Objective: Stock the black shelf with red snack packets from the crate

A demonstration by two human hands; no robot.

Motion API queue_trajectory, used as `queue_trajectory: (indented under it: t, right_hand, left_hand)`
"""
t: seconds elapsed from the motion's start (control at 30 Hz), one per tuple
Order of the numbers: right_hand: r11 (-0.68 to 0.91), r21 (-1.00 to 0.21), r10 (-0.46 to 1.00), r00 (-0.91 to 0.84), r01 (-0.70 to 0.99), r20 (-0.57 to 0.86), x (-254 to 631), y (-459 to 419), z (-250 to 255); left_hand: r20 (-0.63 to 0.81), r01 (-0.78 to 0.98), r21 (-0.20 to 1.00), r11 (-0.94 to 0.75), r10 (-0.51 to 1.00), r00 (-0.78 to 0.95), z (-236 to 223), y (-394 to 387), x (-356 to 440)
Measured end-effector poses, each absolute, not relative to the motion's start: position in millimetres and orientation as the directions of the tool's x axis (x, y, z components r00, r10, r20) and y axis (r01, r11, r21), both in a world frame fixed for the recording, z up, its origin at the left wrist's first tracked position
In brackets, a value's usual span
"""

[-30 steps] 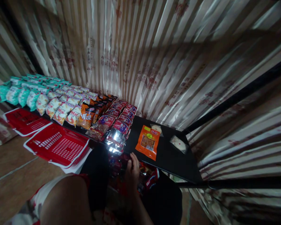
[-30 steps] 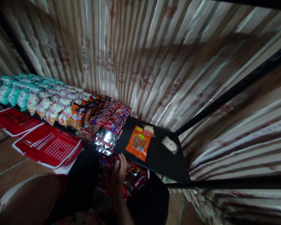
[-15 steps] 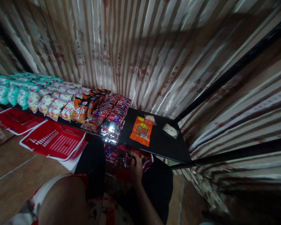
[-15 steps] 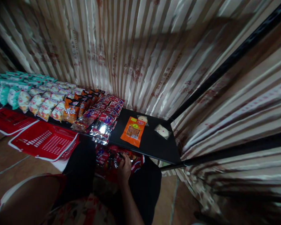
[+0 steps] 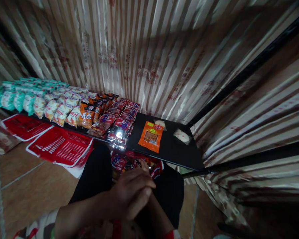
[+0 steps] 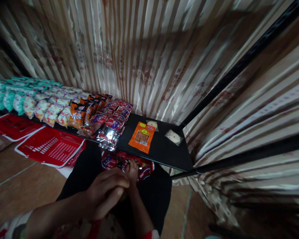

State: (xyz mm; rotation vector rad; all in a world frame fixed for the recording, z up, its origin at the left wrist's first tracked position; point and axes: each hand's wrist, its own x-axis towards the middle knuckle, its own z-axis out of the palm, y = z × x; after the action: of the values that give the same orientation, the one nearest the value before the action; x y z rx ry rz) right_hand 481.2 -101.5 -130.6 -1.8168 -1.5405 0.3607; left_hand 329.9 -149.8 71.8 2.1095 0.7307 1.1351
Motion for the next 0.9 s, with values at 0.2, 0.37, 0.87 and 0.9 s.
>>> queue_trajectory:
  t: [0.2,0.37,0.87,0.9]
  right_hand:
    - [-0.051,-0.515,0.992,0.101,0.856,0.070,476.6,-76.7,-117.6]
    - [-0.072,-0.419,0.997,0.053,0.905,-0.058,468.1,-54.4,-111.7]
    - [-0.058,-0.330,0.987,0.004,0.942,-0.163,481.8,-40.2,-112.8]
    - [-0.055,-0.328,0.985,-0.002,0.943,-0.171,483.1,-40.3,-112.0]
  left_hand:
    - [-0.207,0.648,0.759,-0.067,0.918,0.337,-35.2,-113.9,336.4]
    - [-0.324,0.623,0.779,0.079,0.901,0.290,-74.1,-110.8,331.1]
    - [-0.378,0.562,0.809,0.171,0.884,0.275,-117.6,-113.6,336.2]
    - [-0.388,0.565,0.806,0.178,0.880,0.276,-118.3,-114.1,336.9]
